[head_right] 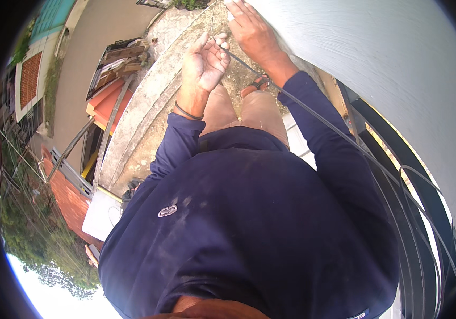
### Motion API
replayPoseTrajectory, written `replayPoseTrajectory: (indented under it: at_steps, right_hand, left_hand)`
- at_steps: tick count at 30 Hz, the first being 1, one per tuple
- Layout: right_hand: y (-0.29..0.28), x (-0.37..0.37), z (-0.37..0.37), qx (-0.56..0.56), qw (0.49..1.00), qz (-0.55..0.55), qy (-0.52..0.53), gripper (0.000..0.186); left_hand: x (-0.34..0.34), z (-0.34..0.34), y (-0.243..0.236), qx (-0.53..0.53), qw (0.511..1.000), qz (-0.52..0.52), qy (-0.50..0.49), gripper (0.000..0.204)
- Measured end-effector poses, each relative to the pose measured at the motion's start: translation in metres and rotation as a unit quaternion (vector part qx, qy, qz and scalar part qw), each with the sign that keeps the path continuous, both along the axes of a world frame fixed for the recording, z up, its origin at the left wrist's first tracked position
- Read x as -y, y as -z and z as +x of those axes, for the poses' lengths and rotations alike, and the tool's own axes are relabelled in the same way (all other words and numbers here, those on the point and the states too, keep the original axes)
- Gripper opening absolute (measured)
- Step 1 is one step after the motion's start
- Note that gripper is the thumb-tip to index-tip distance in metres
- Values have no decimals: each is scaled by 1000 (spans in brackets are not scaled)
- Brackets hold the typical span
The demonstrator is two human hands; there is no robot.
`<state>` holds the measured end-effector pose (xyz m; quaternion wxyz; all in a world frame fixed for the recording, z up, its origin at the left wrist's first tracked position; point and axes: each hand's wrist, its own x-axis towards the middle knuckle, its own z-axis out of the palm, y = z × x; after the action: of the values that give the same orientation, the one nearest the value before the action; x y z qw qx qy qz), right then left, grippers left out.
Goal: The person routes a black cable along a white balcony pillar and rail, then secures it with zip ties. The person uses both hands to pull, align, and fasten the cable to the structure.
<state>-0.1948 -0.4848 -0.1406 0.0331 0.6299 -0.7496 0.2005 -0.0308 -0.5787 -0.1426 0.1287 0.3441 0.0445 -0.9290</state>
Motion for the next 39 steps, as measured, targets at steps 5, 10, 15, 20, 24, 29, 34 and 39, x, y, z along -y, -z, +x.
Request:
replayPoseTrajectory:
  at_steps: [5,10,15,20,24,29,34,39]
  right_hand:
    - [-20,-77,20,3,999,11,44,11]
    - [11,-44,14,-6,1000,-13,25,7]
    - [5,-79,14,1,1000,4,22,8]
    - [-18,-135,28,26,999,-31,28,7]
    - [-8,-139,30,11,997,61,39,10]
    - [-13,-180,30,43,998,9,51,13]
    - [-8,-201,33,36,997,2,61,20]
    - [6,-225,32,50,997,12,50,16]
  left_hand:
    - [-2,0,1,23,1000,-13,1,45]
    - [-6,-4,7,17,1000,-25,7,44]
    - [-8,-9,17,5,999,-25,-20,42]
    - [-10,-19,23,15,999,-26,-34,38]
    - [-20,-37,16,32,998,-44,-37,40]
    - [-50,-39,-6,40,993,-112,-26,44]
    - [-95,-26,-25,107,976,-186,27,41]
    - [-135,-20,-33,146,904,-385,110,29]
